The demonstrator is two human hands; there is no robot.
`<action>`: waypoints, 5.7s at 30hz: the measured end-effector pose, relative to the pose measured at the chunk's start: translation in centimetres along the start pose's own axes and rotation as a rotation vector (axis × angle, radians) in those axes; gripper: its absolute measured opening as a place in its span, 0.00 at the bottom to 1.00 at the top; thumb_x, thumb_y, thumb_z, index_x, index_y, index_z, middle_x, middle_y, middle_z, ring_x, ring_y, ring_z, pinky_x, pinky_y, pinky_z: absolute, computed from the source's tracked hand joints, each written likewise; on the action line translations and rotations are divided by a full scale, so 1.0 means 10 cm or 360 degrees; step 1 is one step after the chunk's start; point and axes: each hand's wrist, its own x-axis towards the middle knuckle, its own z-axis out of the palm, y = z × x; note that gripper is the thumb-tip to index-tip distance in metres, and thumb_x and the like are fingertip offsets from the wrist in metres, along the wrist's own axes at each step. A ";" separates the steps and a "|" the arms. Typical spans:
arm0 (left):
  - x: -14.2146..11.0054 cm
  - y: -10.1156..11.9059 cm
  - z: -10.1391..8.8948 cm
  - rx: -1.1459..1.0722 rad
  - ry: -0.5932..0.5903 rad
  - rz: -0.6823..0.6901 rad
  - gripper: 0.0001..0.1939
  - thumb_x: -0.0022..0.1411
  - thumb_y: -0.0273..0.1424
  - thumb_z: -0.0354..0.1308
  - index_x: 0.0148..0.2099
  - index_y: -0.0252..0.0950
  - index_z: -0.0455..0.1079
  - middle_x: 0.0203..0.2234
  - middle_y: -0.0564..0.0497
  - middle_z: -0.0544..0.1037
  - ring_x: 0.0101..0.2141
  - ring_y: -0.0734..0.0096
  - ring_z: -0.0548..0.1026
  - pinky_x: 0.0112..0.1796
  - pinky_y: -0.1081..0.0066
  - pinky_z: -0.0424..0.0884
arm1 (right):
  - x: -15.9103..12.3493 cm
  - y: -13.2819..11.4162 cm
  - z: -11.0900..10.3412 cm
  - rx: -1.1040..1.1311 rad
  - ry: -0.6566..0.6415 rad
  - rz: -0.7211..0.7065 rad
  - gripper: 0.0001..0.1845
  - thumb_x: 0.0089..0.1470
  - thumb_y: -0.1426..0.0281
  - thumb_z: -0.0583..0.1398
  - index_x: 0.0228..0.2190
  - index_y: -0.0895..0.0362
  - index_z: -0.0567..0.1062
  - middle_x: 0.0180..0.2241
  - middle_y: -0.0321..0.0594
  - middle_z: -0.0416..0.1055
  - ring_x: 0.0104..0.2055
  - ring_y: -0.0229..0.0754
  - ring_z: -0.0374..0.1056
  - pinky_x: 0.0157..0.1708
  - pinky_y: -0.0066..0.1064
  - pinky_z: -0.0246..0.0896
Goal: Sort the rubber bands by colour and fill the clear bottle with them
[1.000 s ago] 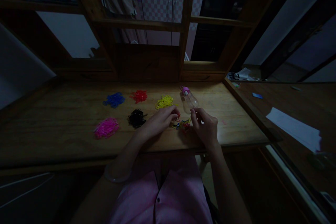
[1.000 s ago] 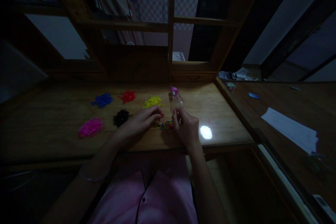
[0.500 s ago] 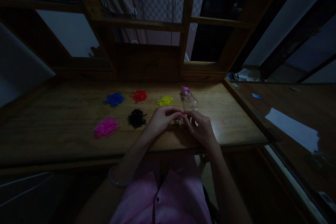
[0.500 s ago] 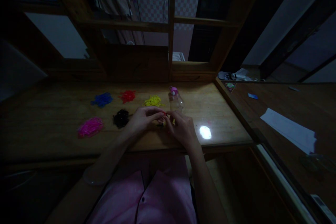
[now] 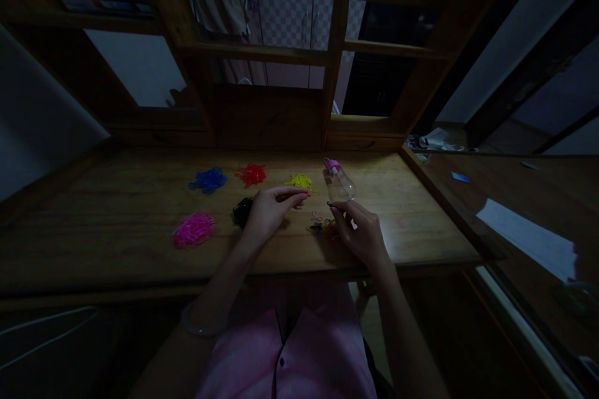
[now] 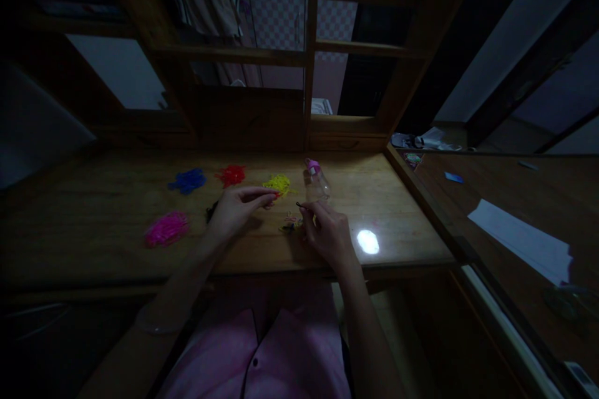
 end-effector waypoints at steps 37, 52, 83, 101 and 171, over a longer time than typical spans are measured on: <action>-0.22 0.18 -0.13 0.0073 -0.0397 -0.0137 0.17 0.56 0.40 0.63 0.45 0.37 0.76 0.38 0.46 0.80 0.37 0.65 0.78 0.38 0.70 0.73 | 0.00 0.11 0.05 -0.0032 0.0003 0.0066 0.06 0.61 0.69 0.59 0.39 0.52 0.76 0.37 0.37 0.77 0.33 0.38 0.72 0.34 0.28 0.62; -0.22 -0.17 0.46 -0.0154 -0.0043 -0.0188 0.12 0.56 0.39 0.62 0.36 0.34 0.75 0.31 0.48 0.80 0.31 0.66 0.78 0.34 0.69 0.74 | -0.01 0.08 0.02 -0.0038 -0.0125 -0.0025 0.10 0.61 0.65 0.59 0.41 0.52 0.79 0.34 0.39 0.74 0.28 0.36 0.68 0.32 0.27 0.64; -1.06 -0.37 -0.73 0.1358 0.0693 0.0133 0.12 0.67 0.41 0.51 0.37 0.41 0.70 0.33 0.51 0.78 0.34 0.64 0.76 0.37 0.68 0.68 | 0.02 -0.04 -0.05 -0.0011 -0.0009 0.0135 0.13 0.65 0.65 0.52 0.38 0.54 0.76 0.36 0.42 0.75 0.36 0.41 0.71 0.35 0.30 0.59; -1.02 -0.27 -0.59 0.1159 0.0584 0.0116 0.12 0.68 0.39 0.50 0.41 0.41 0.72 0.38 0.50 0.80 0.41 0.61 0.77 0.44 0.66 0.68 | 0.03 -0.05 -0.04 -0.0081 0.0041 0.0127 0.13 0.65 0.66 0.52 0.38 0.55 0.76 0.34 0.41 0.74 0.34 0.39 0.69 0.33 0.30 0.57; -0.49 0.00 0.42 0.0815 -0.0088 0.0141 0.08 0.65 0.25 0.52 0.43 0.38 0.72 0.41 0.49 0.75 0.44 0.65 0.73 0.46 0.66 0.69 | 0.05 -0.02 -0.04 -0.0149 0.0230 0.0203 0.13 0.64 0.68 0.54 0.32 0.56 0.76 0.28 0.38 0.71 0.26 0.36 0.63 0.30 0.29 0.53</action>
